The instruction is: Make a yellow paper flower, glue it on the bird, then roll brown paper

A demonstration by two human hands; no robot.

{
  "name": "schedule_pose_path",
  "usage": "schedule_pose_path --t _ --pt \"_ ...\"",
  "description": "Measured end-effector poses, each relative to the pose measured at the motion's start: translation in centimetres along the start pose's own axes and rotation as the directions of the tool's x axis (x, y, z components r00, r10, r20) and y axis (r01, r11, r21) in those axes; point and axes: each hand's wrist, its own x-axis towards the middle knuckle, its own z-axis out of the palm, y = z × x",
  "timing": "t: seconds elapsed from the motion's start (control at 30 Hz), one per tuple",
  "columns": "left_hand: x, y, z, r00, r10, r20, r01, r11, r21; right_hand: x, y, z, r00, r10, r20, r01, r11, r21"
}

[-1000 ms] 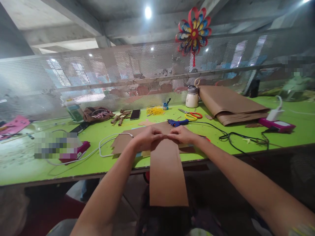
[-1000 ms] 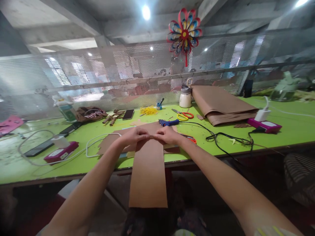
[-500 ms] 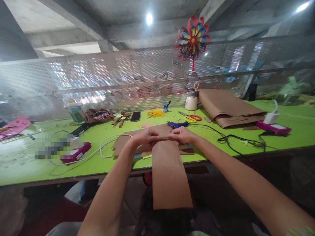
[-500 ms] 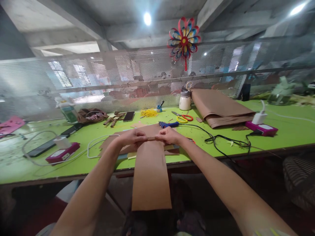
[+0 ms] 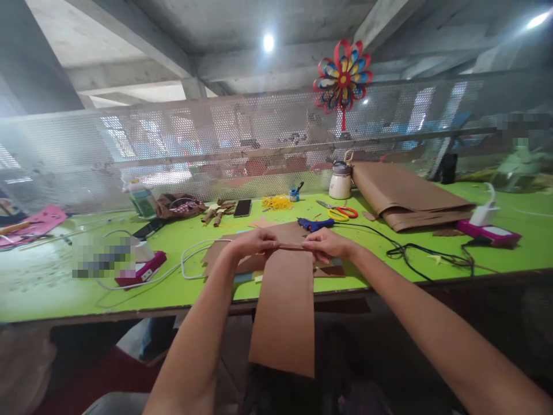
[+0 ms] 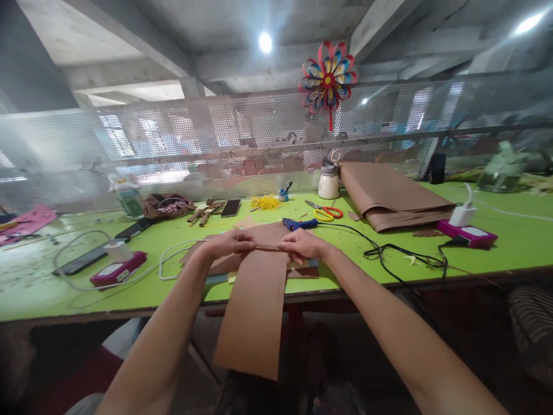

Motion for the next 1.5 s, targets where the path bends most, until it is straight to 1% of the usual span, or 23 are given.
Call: schedule_pose_path --t 0.07,0.13,0.2,0.23,0.27,0.33,0.37,0.43,0.53,0.6,0.63,0.67,0.73,0.8,0.87,0.93,0.97,1.07,1.13,1.23,1.37,1.43,1.5 --pt "-0.4 0.0 -0.2 0.999 0.037 -0.02 -0.038 0.997 -0.073 -0.1 -0.2 0.0 0.999 -0.034 -0.025 0.037 0.988 0.153" --pt "-0.7 0.0 -0.3 0.996 0.069 -0.06 -0.078 0.983 -0.164 -0.2 -0.5 0.1 0.99 -0.103 -0.099 0.128 0.949 0.288" --pt "-0.8 -0.1 -0.1 0.99 0.093 -0.105 -0.118 0.955 -0.272 -0.2 -1.0 0.5 0.968 -0.175 -0.178 0.228 0.911 0.344" --pt "-0.7 -0.2 0.1 0.987 0.099 -0.123 -0.135 0.934 -0.33 -0.1 -1.4 0.8 0.96 -0.208 -0.185 0.261 0.903 0.34" --pt "-0.6 -0.2 0.4 0.986 0.102 -0.129 -0.145 0.91 -0.389 -0.2 -1.9 1.1 0.957 -0.239 -0.166 0.282 0.905 0.318" --pt "-0.4 -0.2 1.0 0.991 0.103 -0.088 -0.133 0.86 -0.492 -0.3 -3.1 1.8 0.951 -0.303 -0.062 0.309 0.921 0.237" --pt "-0.2 -0.2 1.3 0.993 0.104 -0.053 -0.116 0.837 -0.535 -0.4 -3.8 2.2 0.94 -0.34 -0.019 0.337 0.924 0.182" --pt "0.1 -0.3 1.9 0.994 0.11 0.007 -0.083 0.791 -0.606 -0.5 -5.1 2.7 0.909 -0.416 0.022 0.415 0.908 0.053" --pt "0.2 -0.3 2.7 0.993 0.109 0.04 -0.049 0.708 -0.704 -0.6 -6.5 3.0 0.855 -0.518 -0.004 0.514 0.85 -0.112" --pt "0.2 -0.3 3.1 0.994 0.089 0.065 -0.013 0.682 -0.731 -0.6 -6.7 3.0 0.835 -0.549 -0.04 0.536 0.828 -0.165" --pt "0.2 -0.3 3.3 0.993 0.08 0.084 0.006 0.688 -0.725 -0.6 -6.6 2.9 0.84 -0.54 -0.052 0.525 0.833 -0.172" --pt "0.4 -0.4 3.4 0.992 0.075 0.099 0.017 0.707 -0.707 -0.5 -6.5 2.8 0.857 -0.513 -0.053 0.499 0.851 -0.167" --pt "0.8 -0.6 3.4 0.994 0.067 0.083 0.003 0.761 -0.649 -0.4 -6.2 2.5 0.91 -0.415 -0.026 0.408 0.903 -0.133" --pt "1.3 -0.9 3.1 0.999 0.034 -0.024 -0.042 0.801 -0.597 -0.2 -5.8 2.0 0.954 -0.299 0.025 0.3 0.947 -0.111" --pt "1.7 -1.2 2.7 0.986 -0.016 -0.166 -0.084 0.81 -0.58 0.2 -5.5 1.3 0.975 -0.205 0.088 0.217 0.964 -0.156" --pt "1.9 -1.3 2.4 0.965 -0.058 -0.256 -0.102 0.816 -0.569 0.9 -5.1 0.7 0.98 -0.133 0.146 0.17 0.945 -0.279" --pt "2.0 -1.4 2.3 0.957 -0.066 -0.283 -0.103 0.834 -0.542 1.4 -4.9 0.4 0.98 -0.101 0.17 0.158 0.918 -0.364" --pt "1.8 -1.4 2.7 0.955 -0.056 -0.291 -0.056 0.93 -0.364 2.7 -4.0 -0.1 0.982 -0.037 0.187 0.142 0.798 -0.585" --pt "1.7 -1.5 3.2 0.968 -0.05 -0.247 -0.015 0.966 -0.257 3.4 -3.3 -0.1 0.983 -0.028 0.184 0.143 0.749 -0.647" --pt "1.8 -1.9 3.6 0.981 -0.035 -0.19 0.012 0.993 -0.12 3.8 -2.1 0.4 0.988 -0.051 0.148 0.14 0.711 -0.689" --pt "2.1 -2.2 3.4 0.978 -0.024 -0.209 0.049 0.992 0.116 3.7 -0.8 1.0 0.981 -0.179 0.074 0.173 0.639 -0.75" --pt "2.1 -2.3 3.3 0.975 -0.031 -0.219 0.074 0.978 0.194 3.5 -0.4 1.2 0.967 -0.245 0.068 0.204 0.588 -0.783" --pt "2.2 -2.2 3.2 0.974 -0.023 -0.225 0.08 0.965 0.249 3.3 -0.3 1.3 0.958 -0.276 0.076 0.223 0.551 -0.805"
